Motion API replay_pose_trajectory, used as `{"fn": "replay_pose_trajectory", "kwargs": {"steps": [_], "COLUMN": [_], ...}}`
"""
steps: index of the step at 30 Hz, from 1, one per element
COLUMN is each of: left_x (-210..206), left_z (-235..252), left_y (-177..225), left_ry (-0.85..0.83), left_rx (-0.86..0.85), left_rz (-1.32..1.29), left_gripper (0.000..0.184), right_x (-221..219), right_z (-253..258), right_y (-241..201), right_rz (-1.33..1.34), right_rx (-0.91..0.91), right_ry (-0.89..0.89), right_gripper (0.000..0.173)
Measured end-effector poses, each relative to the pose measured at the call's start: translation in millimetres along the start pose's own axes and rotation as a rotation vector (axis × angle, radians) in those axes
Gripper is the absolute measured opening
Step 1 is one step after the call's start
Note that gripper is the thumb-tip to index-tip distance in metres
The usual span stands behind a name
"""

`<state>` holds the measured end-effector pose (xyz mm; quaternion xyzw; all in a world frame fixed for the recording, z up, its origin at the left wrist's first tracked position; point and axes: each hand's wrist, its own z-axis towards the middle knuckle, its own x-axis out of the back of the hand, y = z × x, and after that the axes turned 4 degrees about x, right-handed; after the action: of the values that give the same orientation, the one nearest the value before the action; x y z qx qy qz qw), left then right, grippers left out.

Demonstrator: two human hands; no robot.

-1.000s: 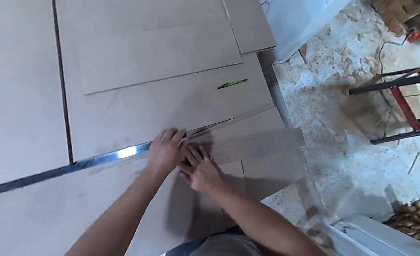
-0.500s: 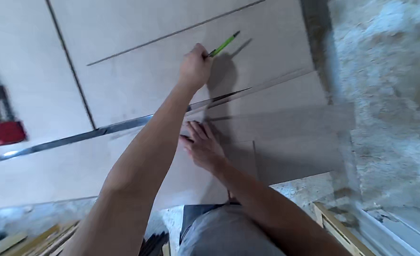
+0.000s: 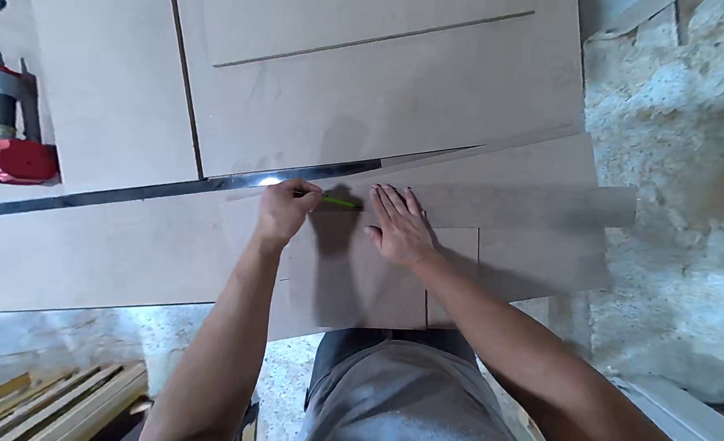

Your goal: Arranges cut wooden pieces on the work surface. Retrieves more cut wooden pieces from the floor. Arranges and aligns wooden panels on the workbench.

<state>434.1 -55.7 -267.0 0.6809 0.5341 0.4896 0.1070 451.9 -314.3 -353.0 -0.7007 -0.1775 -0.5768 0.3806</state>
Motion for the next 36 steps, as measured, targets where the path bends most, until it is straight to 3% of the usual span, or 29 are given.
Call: {"fn": "replay_pose_trajectory", "kwargs": {"steps": [3, 7, 12, 15, 17, 20, 23, 25, 28, 30, 36], "left_x": [4, 59, 139, 151, 143, 121, 74, 28, -32, -42, -27], "left_z": [4, 2, -23, -42, -51, -81, -114, -134, -157, -167, -175], "left_y": [3, -14, -103, -156, -189, -208, -186, -173, -177, -186, -197], "left_ry": [-0.041, 0.028, 0.358, 0.518, 0.493, 0.472, 0.381, 0.191, 0.001, -0.012, -0.014], "left_rx": [0.088, 0.133, 0.128, 0.179, 0.222, 0.218, -0.011, -0.236, -0.467, -0.455, -0.296], "left_rz": [0.090, 0.207, -0.048, -0.237, -0.318, 0.059, 0.352, 0.449, 0.555, 0.631, 0.634], "left_gripper": [0.009, 0.014, 0.021, 0.032, 0.042, 0.066, 0.073, 0.073, 0.081, 0.089, 0.086], "right_x": [1, 1, 4, 5, 8, 15, 19, 23, 33, 44, 62], "right_z": [1, 1, 1, -5, -23, -75, -121, -139, -133, -114, -63], "right_y": [-1, -3, -4, -1, 0, 4, 29, 48, 65, 72, 86], "right_rz": [-0.032, -0.043, -0.039, 0.008, 0.049, 0.038, -0.012, -0.058, -0.132, -0.149, -0.133], "right_rx": [0.003, 0.002, -0.003, 0.026, -0.010, -0.181, -0.390, -0.431, -0.414, -0.451, -0.512], "right_ry": [-0.012, -0.011, -0.040, -0.001, 0.046, 0.097, 0.133, 0.092, 0.003, -0.067, -0.083], "right_gripper": [0.076, 0.077, 0.075, 0.073, 0.069, 0.066, 0.067, 0.063, 0.060, 0.063, 0.067]}}
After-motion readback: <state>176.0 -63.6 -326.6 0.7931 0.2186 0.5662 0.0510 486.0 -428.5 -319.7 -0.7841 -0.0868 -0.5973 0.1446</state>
